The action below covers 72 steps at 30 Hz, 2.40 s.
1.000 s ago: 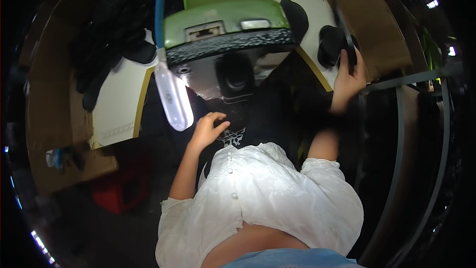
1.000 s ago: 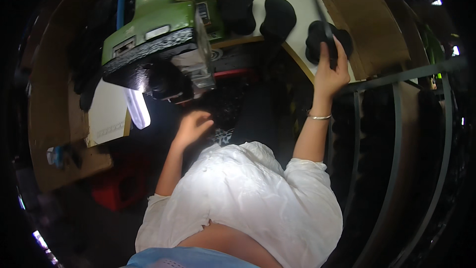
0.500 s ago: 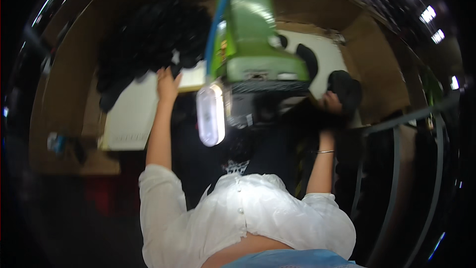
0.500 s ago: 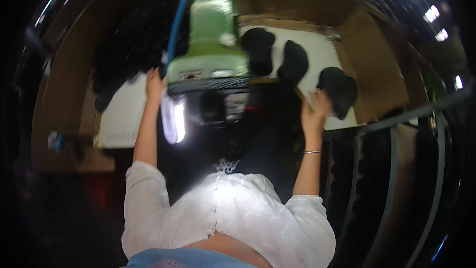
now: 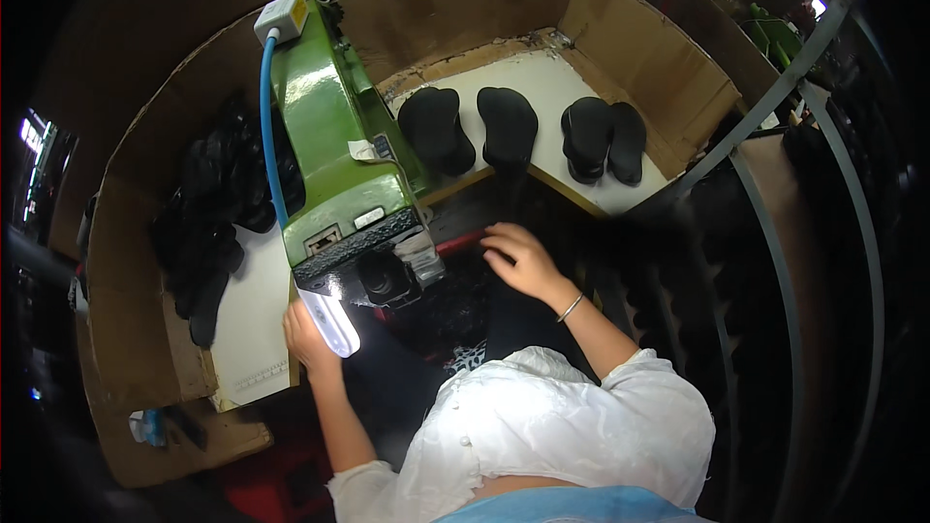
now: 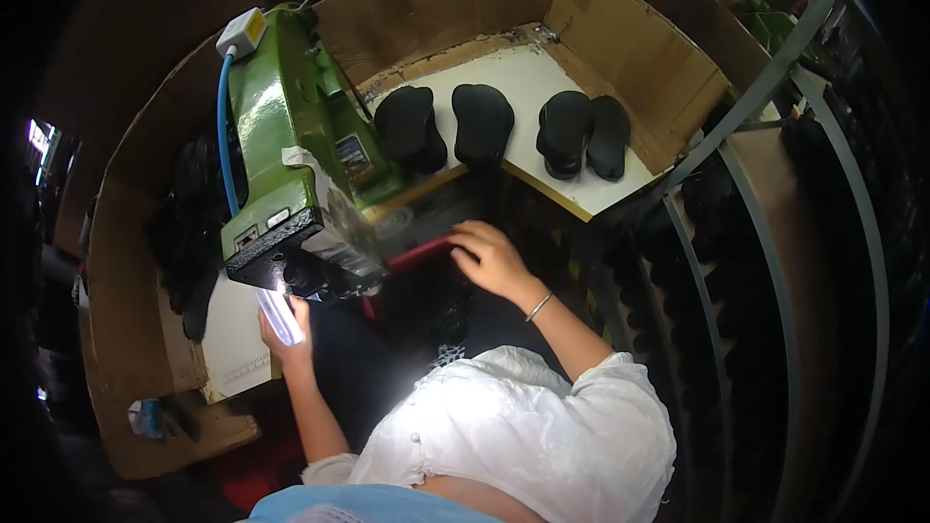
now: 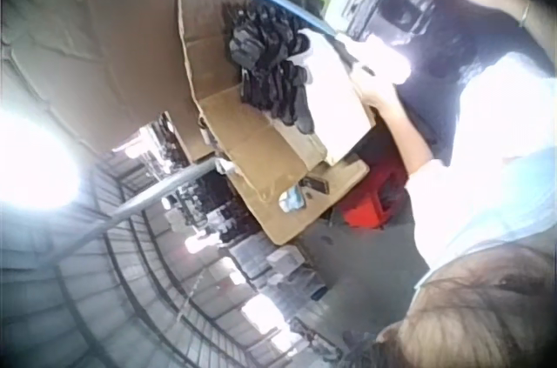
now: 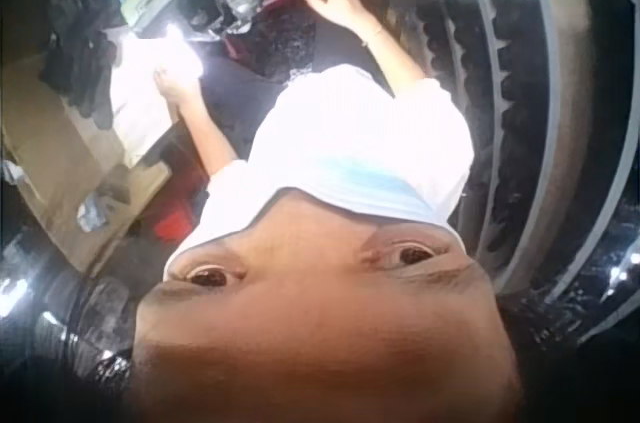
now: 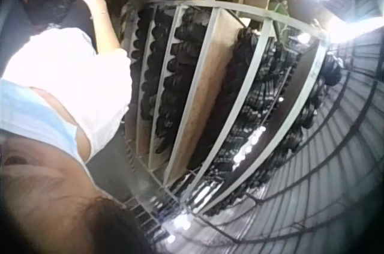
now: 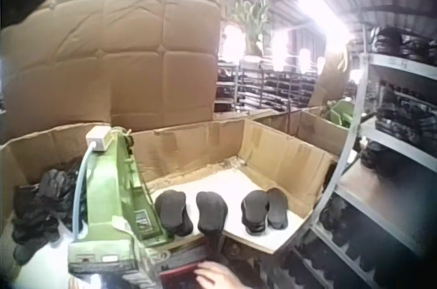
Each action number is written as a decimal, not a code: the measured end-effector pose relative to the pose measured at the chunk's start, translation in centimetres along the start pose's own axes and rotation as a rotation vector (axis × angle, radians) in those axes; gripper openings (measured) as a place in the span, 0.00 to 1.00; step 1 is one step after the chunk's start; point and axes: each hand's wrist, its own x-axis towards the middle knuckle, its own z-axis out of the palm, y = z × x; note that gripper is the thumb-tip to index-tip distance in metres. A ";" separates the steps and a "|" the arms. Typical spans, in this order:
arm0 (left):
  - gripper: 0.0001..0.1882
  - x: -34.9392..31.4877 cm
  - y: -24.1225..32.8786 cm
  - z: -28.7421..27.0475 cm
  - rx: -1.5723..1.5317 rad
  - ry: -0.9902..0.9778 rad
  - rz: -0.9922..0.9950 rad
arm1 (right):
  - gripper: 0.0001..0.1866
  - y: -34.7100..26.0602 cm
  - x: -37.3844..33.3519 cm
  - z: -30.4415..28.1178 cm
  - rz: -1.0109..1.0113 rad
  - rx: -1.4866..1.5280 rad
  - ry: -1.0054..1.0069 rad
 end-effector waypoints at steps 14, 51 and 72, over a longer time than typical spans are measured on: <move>0.13 0.3 14.6 -1.4 -1.312 -0.628 -0.553 | 0.15 -4.5 -6.2 7.2 0.524 0.938 -0.574; 0.12 -5.3 8.1 -0.6 -1.153 -0.682 -0.632 | 0.32 -7.7 3.3 2.4 0.140 0.898 -0.277; 0.14 -3.5 7.9 -2.4 -0.711 -0.474 -0.272 | 0.17 -9.2 1.8 2.9 0.187 0.986 -0.267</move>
